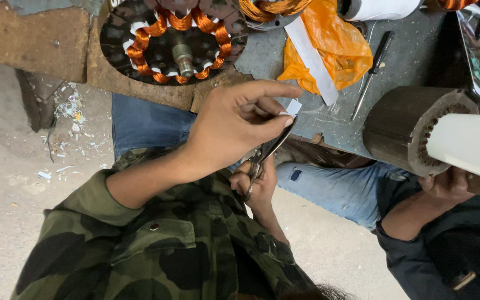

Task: The person inserts small white paper strips into the slots of a motor stator to insulate the copper windings. They use scissors to cut the paper and a screwdriver to press the strips into place, repeating this process across multiple slots.

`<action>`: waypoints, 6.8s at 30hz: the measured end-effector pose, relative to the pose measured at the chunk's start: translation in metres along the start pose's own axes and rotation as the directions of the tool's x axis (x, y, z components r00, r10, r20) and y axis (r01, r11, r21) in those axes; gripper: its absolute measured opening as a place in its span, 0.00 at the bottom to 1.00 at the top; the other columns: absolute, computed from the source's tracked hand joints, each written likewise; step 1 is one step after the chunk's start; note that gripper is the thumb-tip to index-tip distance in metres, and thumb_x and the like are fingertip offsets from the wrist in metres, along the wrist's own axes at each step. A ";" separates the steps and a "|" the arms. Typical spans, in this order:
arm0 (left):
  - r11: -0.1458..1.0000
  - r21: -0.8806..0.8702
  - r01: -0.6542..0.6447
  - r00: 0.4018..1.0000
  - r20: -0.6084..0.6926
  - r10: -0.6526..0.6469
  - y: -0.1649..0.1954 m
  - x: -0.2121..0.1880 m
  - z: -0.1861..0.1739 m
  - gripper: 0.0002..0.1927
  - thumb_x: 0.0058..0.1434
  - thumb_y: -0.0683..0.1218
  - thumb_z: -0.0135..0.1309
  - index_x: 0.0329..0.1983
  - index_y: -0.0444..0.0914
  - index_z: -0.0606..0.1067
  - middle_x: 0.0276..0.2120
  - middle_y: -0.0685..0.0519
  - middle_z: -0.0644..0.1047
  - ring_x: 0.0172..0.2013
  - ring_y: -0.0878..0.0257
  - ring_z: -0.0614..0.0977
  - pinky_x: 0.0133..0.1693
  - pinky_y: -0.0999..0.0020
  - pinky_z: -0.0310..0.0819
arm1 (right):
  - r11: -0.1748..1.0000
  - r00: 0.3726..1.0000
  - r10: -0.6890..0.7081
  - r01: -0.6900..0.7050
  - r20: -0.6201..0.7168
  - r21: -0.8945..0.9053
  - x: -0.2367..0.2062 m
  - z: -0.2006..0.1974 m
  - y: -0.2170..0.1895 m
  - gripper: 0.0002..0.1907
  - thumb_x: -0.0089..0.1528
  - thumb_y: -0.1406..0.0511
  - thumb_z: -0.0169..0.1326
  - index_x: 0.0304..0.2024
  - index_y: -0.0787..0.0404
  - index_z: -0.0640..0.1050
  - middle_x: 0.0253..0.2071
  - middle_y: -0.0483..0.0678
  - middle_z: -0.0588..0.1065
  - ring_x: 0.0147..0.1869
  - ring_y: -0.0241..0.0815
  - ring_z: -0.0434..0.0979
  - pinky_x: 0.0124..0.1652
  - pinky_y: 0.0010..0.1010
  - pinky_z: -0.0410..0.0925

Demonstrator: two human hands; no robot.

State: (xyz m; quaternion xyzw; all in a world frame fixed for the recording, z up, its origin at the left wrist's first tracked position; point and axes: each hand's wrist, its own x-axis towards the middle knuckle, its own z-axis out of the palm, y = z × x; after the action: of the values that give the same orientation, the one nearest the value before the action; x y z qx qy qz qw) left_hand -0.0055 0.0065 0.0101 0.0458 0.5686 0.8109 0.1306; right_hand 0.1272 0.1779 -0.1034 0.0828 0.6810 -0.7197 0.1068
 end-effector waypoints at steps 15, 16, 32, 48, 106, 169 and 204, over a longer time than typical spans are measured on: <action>0.947 0.291 -0.137 0.987 0.119 0.106 0.010 -0.015 -0.018 0.09 0.65 0.38 0.60 0.48 0.36 0.83 0.37 0.56 0.80 0.34 0.71 0.79 0.38 0.78 0.74 | 0.286 0.929 -0.367 0.068 -0.043 -0.956 0.049 -0.034 -0.183 0.46 0.45 0.52 0.73 0.64 0.62 0.77 0.30 0.56 0.78 0.27 0.48 0.77 0.32 0.37 0.71; 0.973 0.212 -0.086 0.992 0.106 0.065 0.008 -0.016 -0.019 0.09 0.66 0.38 0.59 0.49 0.35 0.83 0.38 0.56 0.81 0.36 0.70 0.80 0.40 0.78 0.75 | 0.245 0.934 -0.357 0.065 -0.028 -0.967 0.060 -0.032 -0.192 0.46 0.44 0.51 0.73 0.62 0.61 0.77 0.29 0.56 0.77 0.27 0.51 0.77 0.31 0.39 0.70; 0.943 -0.331 0.028 0.990 0.143 0.021 -0.014 -0.021 -0.034 0.17 0.67 0.36 0.57 0.58 0.30 0.73 0.43 0.50 0.80 0.40 0.66 0.84 0.43 0.72 0.81 | 0.694 0.858 -0.513 0.422 0.011 -0.583 0.070 -0.018 -0.182 0.21 0.58 0.77 0.56 0.55 0.66 0.79 0.48 0.56 0.78 0.47 0.46 0.80 0.46 0.29 0.73; 0.660 0.616 -0.430 0.634 -0.314 0.706 0.076 -0.020 -0.110 0.37 0.51 0.45 0.70 0.60 0.32 0.64 0.51 0.46 0.75 0.51 0.58 0.77 0.54 0.61 0.70 | 0.820 0.797 -0.561 0.572 -0.225 -0.017 0.074 0.030 -0.112 0.11 0.61 0.83 0.58 0.45 0.72 0.80 0.45 0.57 0.77 0.40 0.43 0.81 0.47 0.33 0.78; 0.737 0.475 -0.482 0.875 0.212 0.435 0.059 -0.036 -0.115 0.21 0.60 0.40 0.67 0.57 0.36 0.79 0.56 0.51 0.81 0.63 0.55 0.76 0.67 0.61 0.68 | -0.084 0.364 -0.667 0.831 0.651 -0.550 0.073 0.073 -0.197 0.13 0.57 0.72 0.70 0.45 0.63 0.85 0.42 0.52 0.79 0.48 0.50 0.79 0.48 0.42 0.78; 0.555 0.465 -0.689 0.706 0.256 0.661 0.031 -0.036 -0.119 0.24 0.62 0.46 0.69 0.58 0.33 0.74 0.52 0.50 0.81 0.56 0.56 0.82 0.57 0.55 0.77 | 0.575 0.689 -0.701 0.697 0.181 -0.428 0.079 0.090 -0.145 0.09 0.62 0.69 0.56 0.43 0.67 0.73 0.45 0.57 0.79 0.56 0.52 0.80 0.72 0.51 0.63; 0.732 0.427 -0.530 0.831 0.089 0.549 0.039 -0.027 -0.116 0.29 0.52 0.48 0.73 0.57 0.42 0.79 0.52 0.54 0.82 0.58 0.60 0.82 0.59 0.66 0.77 | 0.438 0.435 -0.898 0.864 -0.071 -0.250 0.108 0.118 -0.134 0.20 0.64 0.63 0.66 0.53 0.56 0.72 0.57 0.50 0.68 0.64 0.47 0.77 0.64 0.38 0.72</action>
State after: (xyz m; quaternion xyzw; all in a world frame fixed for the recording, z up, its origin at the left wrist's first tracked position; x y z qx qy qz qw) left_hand -0.0119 -0.1187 0.0081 0.2191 0.6994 0.6666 -0.1362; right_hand -0.0091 0.0625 0.0042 -0.2260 0.6909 -0.5939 -0.3448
